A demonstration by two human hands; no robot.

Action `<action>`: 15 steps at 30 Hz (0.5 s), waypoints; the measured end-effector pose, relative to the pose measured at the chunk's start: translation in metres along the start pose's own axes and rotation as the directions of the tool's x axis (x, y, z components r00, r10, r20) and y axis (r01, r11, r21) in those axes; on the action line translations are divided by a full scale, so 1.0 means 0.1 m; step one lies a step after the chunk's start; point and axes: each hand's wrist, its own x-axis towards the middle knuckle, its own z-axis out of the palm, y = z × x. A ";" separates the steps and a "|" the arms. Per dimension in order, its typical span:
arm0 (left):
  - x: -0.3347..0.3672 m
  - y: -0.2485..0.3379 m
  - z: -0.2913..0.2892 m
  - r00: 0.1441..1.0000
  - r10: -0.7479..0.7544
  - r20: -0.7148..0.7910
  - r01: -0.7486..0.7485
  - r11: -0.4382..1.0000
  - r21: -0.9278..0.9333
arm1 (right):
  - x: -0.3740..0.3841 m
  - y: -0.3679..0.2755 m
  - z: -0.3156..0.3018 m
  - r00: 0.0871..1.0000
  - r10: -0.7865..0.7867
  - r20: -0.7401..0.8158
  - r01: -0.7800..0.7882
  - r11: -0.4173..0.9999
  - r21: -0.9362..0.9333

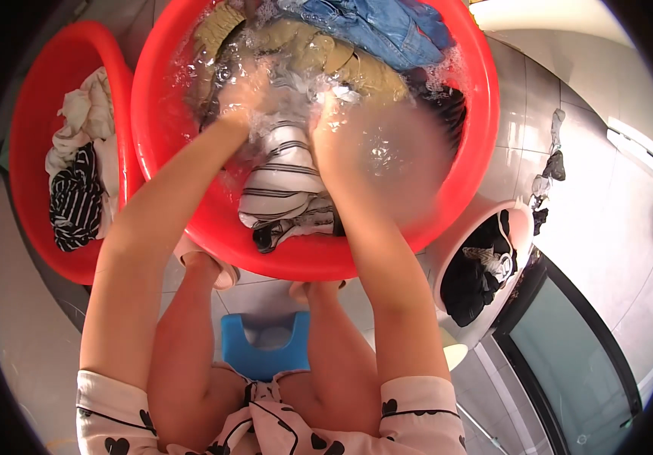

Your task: The person washes clothes by hand in a basin of soapy water, scrubbing, wringing out garments one by one, and transferring them into an adjacent basin.

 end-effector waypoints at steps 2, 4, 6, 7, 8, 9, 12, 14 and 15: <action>-0.08 -0.33 0.32 0.859 0.368 -0.355 -0.282 0.920 0.272 | 0.10 0.02 0.17 0.990 0.125 0.069 -0.131 0.987 0.089; -0.12 -0.31 -0.03 0.971 0.139 0.194 -0.139 0.990 -0.016 | 0.13 -0.31 -0.02 0.937 -0.026 0.350 0.091 0.981 -0.171; 0.05 -1.17 0.21 0.952 0.281 -0.124 -0.299 0.759 -0.578 | -0.01 -0.58 0.13 0.971 -0.074 0.228 0.049 0.992 0.114; 0.04 -0.76 0.31 0.945 0.304 -0.122 -0.311 0.720 -0.620 | -0.03 -0.26 0.10 0.996 0.000 0.088 -0.023 0.966 0.258; -0.14 -0.10 0.15 0.999 0.011 -0.041 -0.033 0.816 -0.577 | -0.01 -0.03 0.03 0.985 0.167 0.035 -0.166 0.897 0.410; -0.29 0.21 -0.09 0.952 -0.305 -0.002 0.267 0.838 -0.476 | 0.04 -0.09 0.01 0.950 0.313 0.011 -0.258 0.763 0.593; -0.49 0.37 0.12 0.955 0.078 -0.286 -0.292 0.420 -0.859 | 0.32 0.13 0.05 0.871 0.043 0.489 -0.487 -0.057 0.872; -0.84 0.50 -0.19 0.897 0.224 -0.381 -0.430 0.638 -0.638 | 0.08 0.07 0.12 0.910 -0.283 0.304 -0.379 -0.270 0.885; -0.99 0.36 -0.36 0.831 0.344 -0.437 -0.492 0.821 -0.290 | -0.15 -0.64 -0.28 0.938 -0.272 0.215 -0.193 0.105 0.975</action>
